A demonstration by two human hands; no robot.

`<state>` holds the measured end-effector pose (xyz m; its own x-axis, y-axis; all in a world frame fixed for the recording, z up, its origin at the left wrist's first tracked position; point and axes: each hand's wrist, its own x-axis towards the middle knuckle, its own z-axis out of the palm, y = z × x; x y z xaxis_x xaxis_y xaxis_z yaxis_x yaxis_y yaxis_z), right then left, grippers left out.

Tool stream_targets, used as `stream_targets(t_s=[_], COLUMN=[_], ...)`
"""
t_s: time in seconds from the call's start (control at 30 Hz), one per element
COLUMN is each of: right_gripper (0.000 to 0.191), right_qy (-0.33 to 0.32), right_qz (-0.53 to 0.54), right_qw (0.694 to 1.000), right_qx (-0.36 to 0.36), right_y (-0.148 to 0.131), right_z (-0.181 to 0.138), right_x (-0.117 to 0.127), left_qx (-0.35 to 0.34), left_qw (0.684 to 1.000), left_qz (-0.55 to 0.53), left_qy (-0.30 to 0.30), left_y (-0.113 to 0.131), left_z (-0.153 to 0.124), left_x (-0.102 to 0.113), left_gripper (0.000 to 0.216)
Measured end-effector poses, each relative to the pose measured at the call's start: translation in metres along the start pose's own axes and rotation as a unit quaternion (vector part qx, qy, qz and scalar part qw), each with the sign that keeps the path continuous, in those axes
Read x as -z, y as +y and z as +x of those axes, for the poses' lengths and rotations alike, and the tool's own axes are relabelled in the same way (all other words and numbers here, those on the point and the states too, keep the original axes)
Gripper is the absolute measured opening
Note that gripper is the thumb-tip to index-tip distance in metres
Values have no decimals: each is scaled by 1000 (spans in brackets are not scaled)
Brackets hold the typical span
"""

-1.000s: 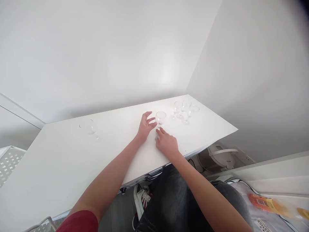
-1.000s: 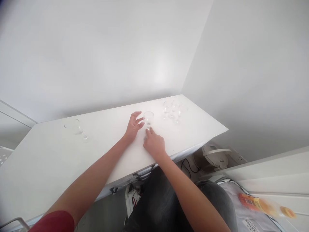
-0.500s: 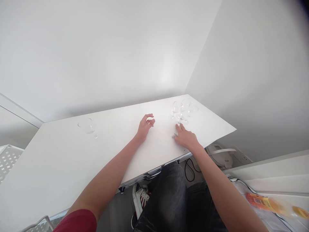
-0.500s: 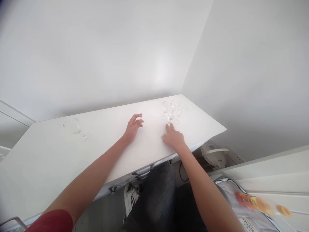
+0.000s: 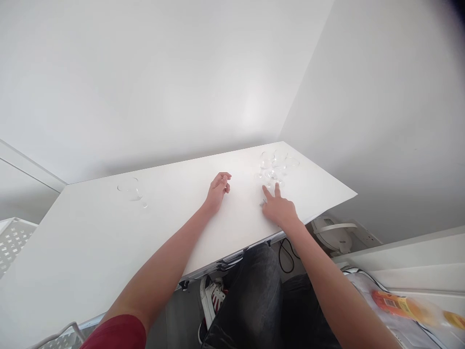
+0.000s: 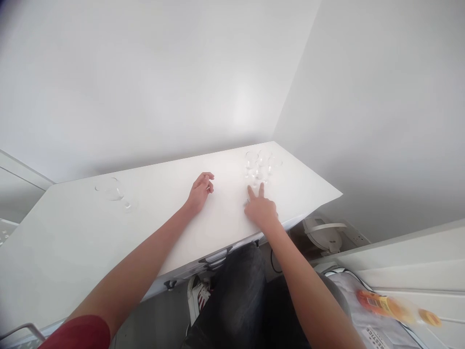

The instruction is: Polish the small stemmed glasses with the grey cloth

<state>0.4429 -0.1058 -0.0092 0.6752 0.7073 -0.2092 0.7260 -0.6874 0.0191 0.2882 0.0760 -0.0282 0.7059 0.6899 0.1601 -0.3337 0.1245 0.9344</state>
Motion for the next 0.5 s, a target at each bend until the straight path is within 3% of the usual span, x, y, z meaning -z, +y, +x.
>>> stream_targets(t_s=[0.1, 0.2, 0.37, 0.5], right_gripper=[72, 71, 71, 60], right_qy=[14, 20, 42, 129], right_qz=[-15, -16, 21, 122], right_qw=[1000, 1000, 990, 962], right_qx=[-17, 11, 130, 208], right_y=[-14, -38, -89, -138], right_z=[-15, -37, -71, -84], right_x=[-5, -13, -13, 12], left_qx=[9, 12, 34, 43], left_qw=[1000, 999, 976, 954], left_qz=[-13, -47, -186, -249], left_qy=[7, 17, 106, 164], left_y=[-3, -5, -6, -6], left_z=[2, 4, 11, 16], left_x=[2, 6, 18, 25], left_gripper=[33, 35, 36, 34])
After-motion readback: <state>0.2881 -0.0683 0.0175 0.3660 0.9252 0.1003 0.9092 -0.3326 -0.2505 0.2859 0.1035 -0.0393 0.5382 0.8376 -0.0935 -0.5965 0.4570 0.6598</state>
